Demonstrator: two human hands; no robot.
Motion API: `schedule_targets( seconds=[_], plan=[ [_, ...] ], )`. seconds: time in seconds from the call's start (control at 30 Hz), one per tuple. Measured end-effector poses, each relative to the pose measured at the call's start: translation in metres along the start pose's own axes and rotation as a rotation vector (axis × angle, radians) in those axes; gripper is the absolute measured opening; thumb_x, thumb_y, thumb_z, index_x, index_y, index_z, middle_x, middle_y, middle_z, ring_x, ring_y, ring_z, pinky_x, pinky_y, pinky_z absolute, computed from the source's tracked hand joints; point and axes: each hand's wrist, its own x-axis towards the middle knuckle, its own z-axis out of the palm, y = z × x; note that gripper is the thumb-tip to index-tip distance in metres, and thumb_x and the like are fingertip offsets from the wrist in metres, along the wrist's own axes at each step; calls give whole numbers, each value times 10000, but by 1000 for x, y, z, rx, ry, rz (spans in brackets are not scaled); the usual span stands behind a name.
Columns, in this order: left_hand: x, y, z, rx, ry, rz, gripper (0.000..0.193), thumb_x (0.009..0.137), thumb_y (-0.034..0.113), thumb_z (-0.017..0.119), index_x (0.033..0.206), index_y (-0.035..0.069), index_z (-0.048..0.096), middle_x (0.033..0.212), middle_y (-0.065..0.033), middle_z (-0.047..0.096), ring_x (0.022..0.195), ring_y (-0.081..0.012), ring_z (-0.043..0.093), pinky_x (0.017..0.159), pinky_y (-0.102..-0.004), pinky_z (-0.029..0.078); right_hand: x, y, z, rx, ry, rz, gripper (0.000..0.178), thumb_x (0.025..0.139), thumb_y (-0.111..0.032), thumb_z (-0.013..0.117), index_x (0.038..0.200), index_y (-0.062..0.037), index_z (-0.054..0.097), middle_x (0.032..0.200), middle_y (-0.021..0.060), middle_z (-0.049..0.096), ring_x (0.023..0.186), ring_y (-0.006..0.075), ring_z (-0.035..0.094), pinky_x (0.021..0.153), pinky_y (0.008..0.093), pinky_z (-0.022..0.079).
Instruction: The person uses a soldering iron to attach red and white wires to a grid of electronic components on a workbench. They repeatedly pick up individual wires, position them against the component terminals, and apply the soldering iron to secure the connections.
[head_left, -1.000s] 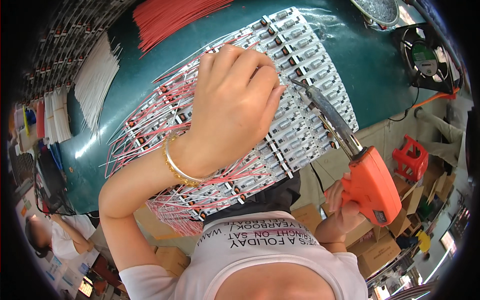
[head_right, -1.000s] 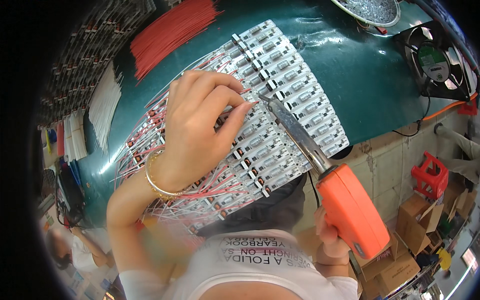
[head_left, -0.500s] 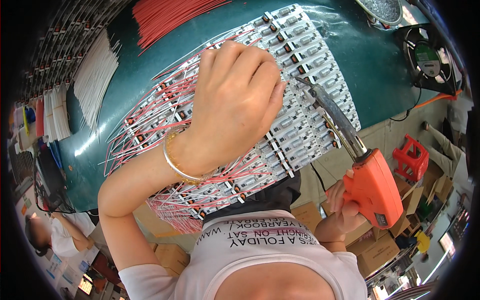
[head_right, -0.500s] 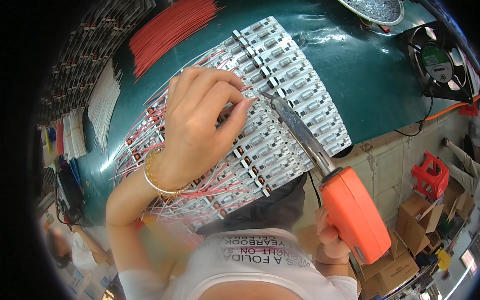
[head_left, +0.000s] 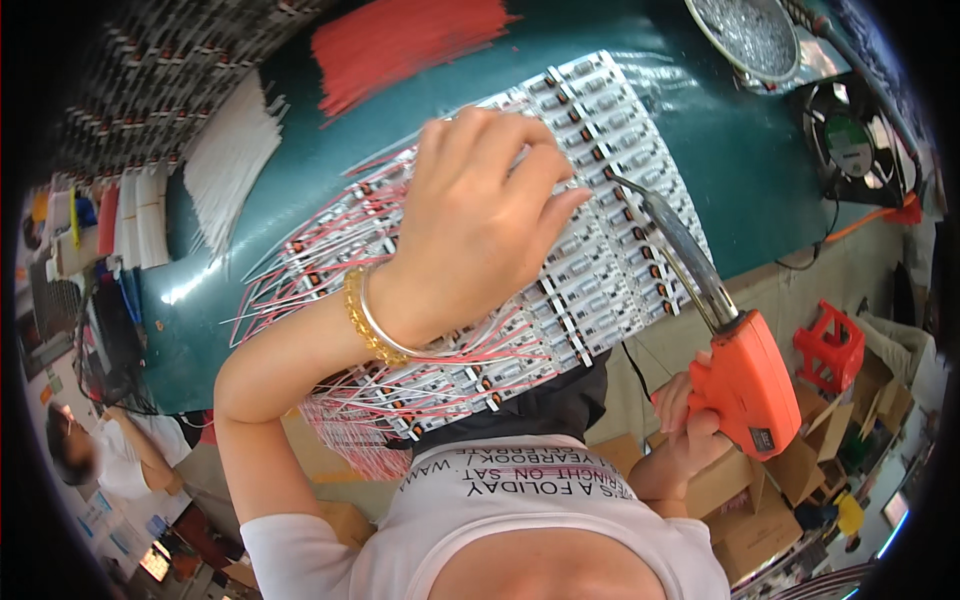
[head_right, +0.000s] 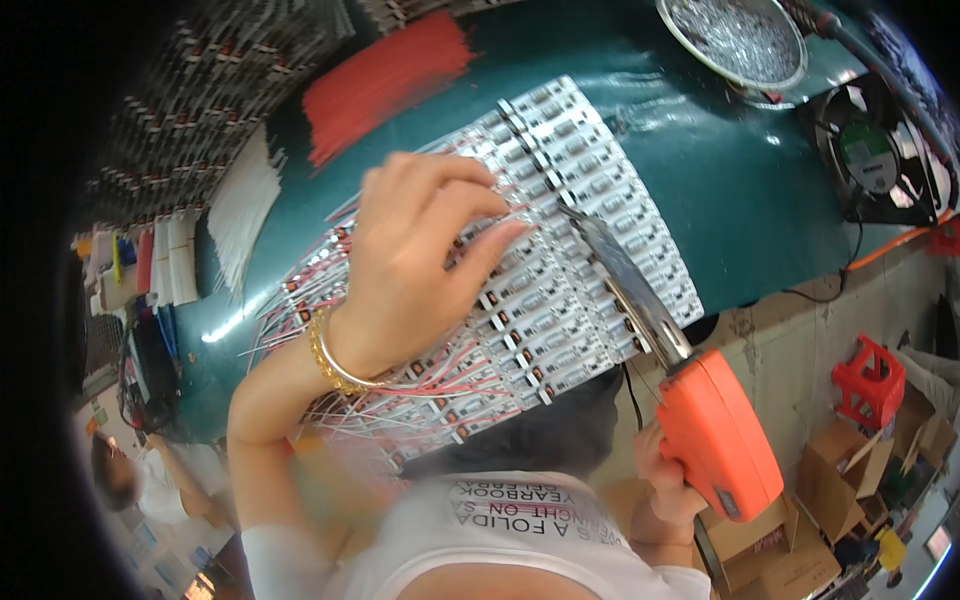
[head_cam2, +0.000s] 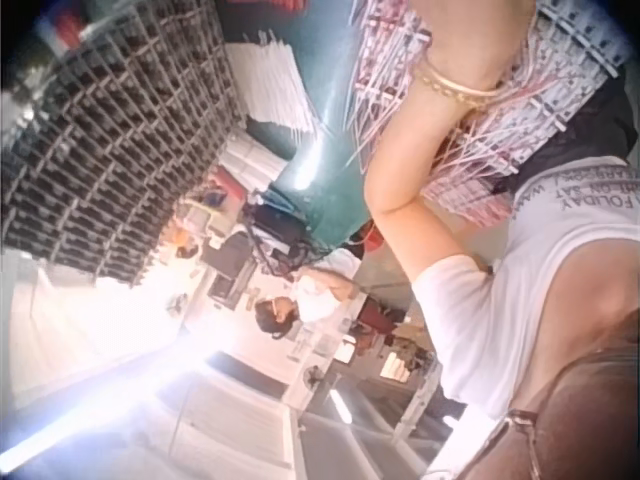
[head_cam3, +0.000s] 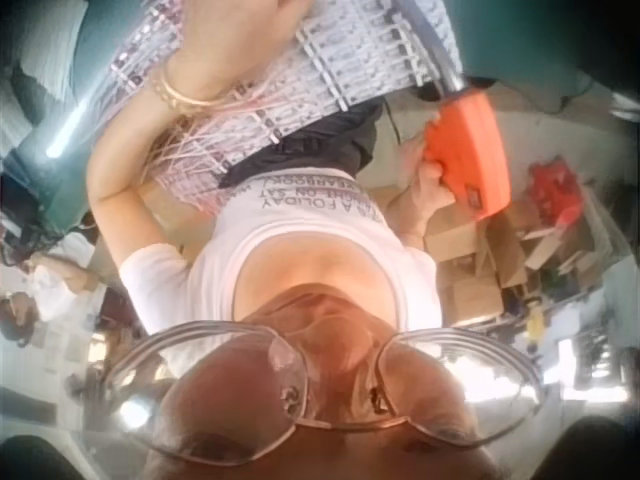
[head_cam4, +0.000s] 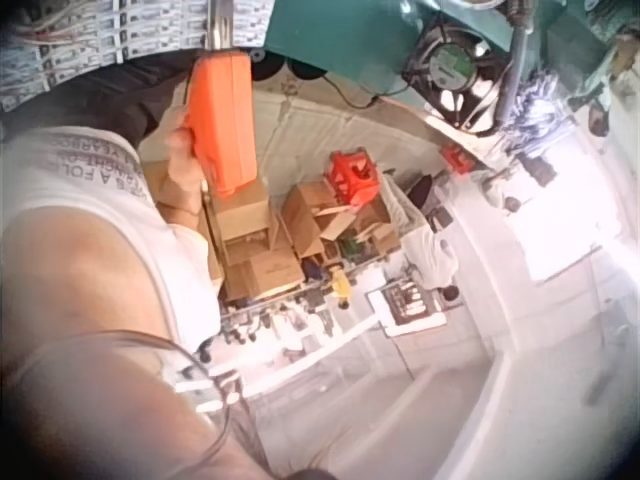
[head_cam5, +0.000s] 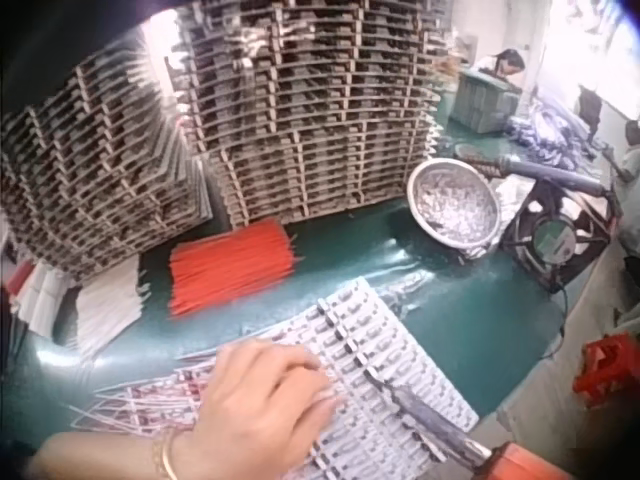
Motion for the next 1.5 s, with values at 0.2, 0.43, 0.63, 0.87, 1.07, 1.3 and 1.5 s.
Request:
schedule_targets(
  seconds=[0.2,0.43,0.63,0.87,1.07,1.3,1.5],
  plan=[
    [50,-88,-14,565,43,50,101,788,174,691,827,92,647,883,-38,636,818,-249,563,732,-377,398,5,-2,6,2,-10,-17,686,900,-433,601,1240,134,416,504,2,425,393,99,402,410,248,368],
    [49,-103,-13,492,-7,96,93,811,159,670,796,73,635,737,-45,632,736,-238,586,751,-369,413,9,-12,12,49,-68,-33,662,912,-413,596,1236,135,417,505,0,427,389,98,400,413,243,367],
    [45,-62,-38,140,31,-119,107,859,122,649,851,17,627,748,-45,655,639,-151,598,648,-288,453,7,-13,10,54,-22,-16,691,900,-446,595,1245,126,415,507,-6,424,386,93,394,415,240,360],
    [12,-12,-43,-467,-254,-577,122,883,38,613,974,-37,646,756,-40,639,696,-90,613,640,-205,448,4,-14,7,64,-65,2,719,892,-477,587,1255,119,413,508,-12,424,385,89,390,419,239,358],
    [-3,8,-33,-342,-234,-339,47,846,19,635,873,-19,627,733,-55,607,662,-123,576,600,-235,431,0,-18,8,16,-50,26,755,872,-508,599,1261,114,419,511,-7,446,395,92,407,434,237,368],
    [-16,16,-10,-121,-162,-191,60,809,16,679,827,12,622,730,-74,592,637,-190,553,569,-290,431,-4,-15,3,-21,-111,58,769,861,-543,594,1245,103,431,513,-13,456,404,94,424,446,243,378],
    [-21,14,-6,-164,-110,-217,69,806,-16,680,824,4,616,730,-77,591,631,-180,554,569,-277,443,-11,-14,2,-65,-102,87,739,852,-548,606,1205,83,450,515,-18,454,408,98,427,446,247,383]
  ],
)
